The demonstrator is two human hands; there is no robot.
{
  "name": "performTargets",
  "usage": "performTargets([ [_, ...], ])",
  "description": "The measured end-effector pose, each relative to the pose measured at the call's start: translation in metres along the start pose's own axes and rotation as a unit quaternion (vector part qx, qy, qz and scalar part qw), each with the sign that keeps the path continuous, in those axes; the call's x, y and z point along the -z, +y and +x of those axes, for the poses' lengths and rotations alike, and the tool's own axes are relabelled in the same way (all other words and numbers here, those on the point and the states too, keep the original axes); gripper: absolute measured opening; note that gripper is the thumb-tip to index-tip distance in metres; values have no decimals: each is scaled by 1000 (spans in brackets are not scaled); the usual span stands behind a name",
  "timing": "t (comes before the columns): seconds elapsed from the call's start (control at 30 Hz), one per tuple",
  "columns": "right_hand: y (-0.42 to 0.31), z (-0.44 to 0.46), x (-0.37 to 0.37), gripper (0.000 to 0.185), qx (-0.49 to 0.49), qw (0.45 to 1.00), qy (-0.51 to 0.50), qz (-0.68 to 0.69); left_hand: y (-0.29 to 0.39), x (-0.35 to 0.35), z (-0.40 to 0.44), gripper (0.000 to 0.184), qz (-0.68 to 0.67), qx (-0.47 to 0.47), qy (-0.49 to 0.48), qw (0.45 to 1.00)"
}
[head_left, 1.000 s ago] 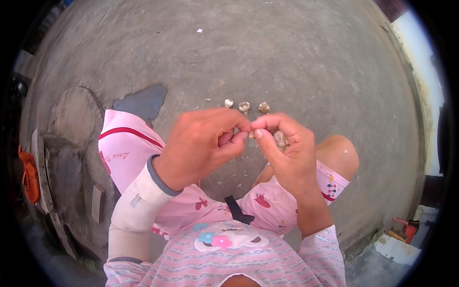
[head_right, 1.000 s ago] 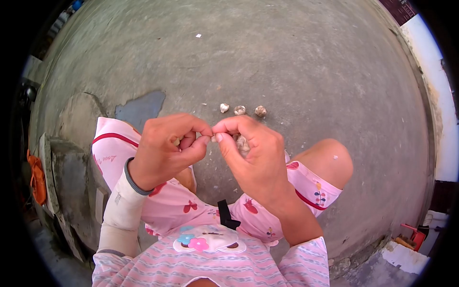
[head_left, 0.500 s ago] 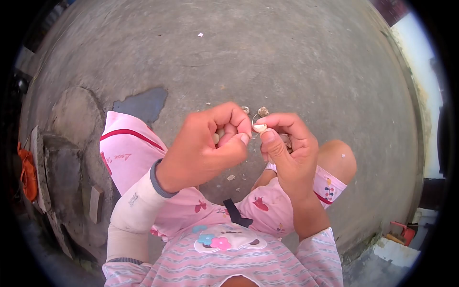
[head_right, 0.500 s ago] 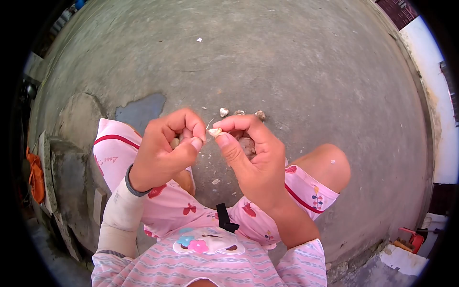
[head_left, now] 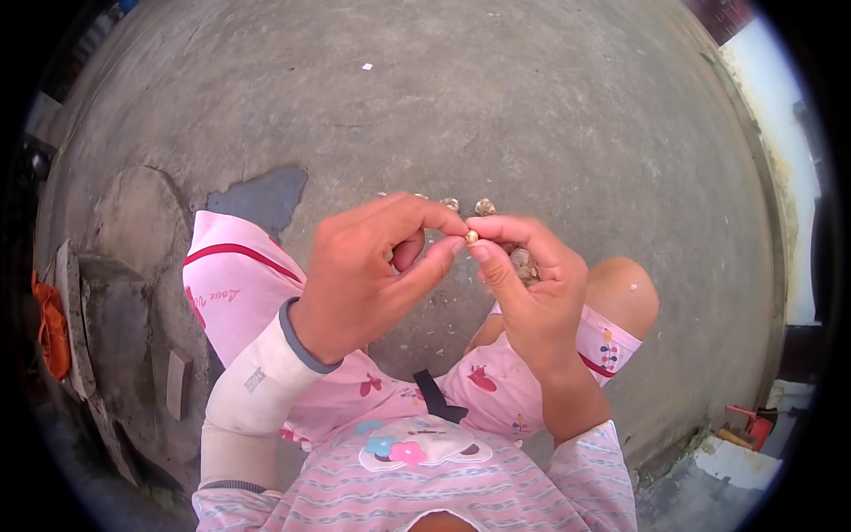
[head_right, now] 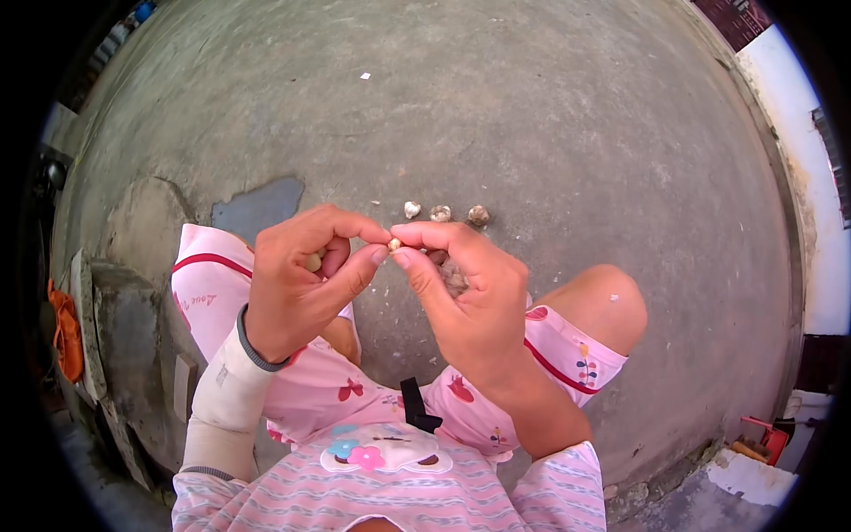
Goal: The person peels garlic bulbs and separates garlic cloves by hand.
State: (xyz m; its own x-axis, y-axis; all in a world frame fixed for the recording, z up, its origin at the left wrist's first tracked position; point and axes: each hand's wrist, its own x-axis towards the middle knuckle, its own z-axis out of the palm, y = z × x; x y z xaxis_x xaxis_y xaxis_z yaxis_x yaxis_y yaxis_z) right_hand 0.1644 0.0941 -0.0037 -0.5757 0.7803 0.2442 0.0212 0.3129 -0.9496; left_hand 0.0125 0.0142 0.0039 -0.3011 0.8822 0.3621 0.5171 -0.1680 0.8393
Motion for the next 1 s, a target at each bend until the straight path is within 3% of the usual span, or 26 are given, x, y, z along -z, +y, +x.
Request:
performTargets([
  [0.13,2,0,-1,14,59,997,6,-48,1,0,0,11,17,12,-6,1000],
  [0.3,0,-1,-3,13,38,999,9,-23,6,3,0,9,11,74,-26,997],
  [0.73,6,0,-4,13,75,996,14,-43,4,2,0,7,6,65,-22,998],
  [0.9,1,-3,-4,12,-37,998,-13,40,6,1,0,5,-8,101,-23,995],
  [1.0,-7,-1,-3,12,-93,990,-12,107,7,3,2,6,-105,144,24,984],
])
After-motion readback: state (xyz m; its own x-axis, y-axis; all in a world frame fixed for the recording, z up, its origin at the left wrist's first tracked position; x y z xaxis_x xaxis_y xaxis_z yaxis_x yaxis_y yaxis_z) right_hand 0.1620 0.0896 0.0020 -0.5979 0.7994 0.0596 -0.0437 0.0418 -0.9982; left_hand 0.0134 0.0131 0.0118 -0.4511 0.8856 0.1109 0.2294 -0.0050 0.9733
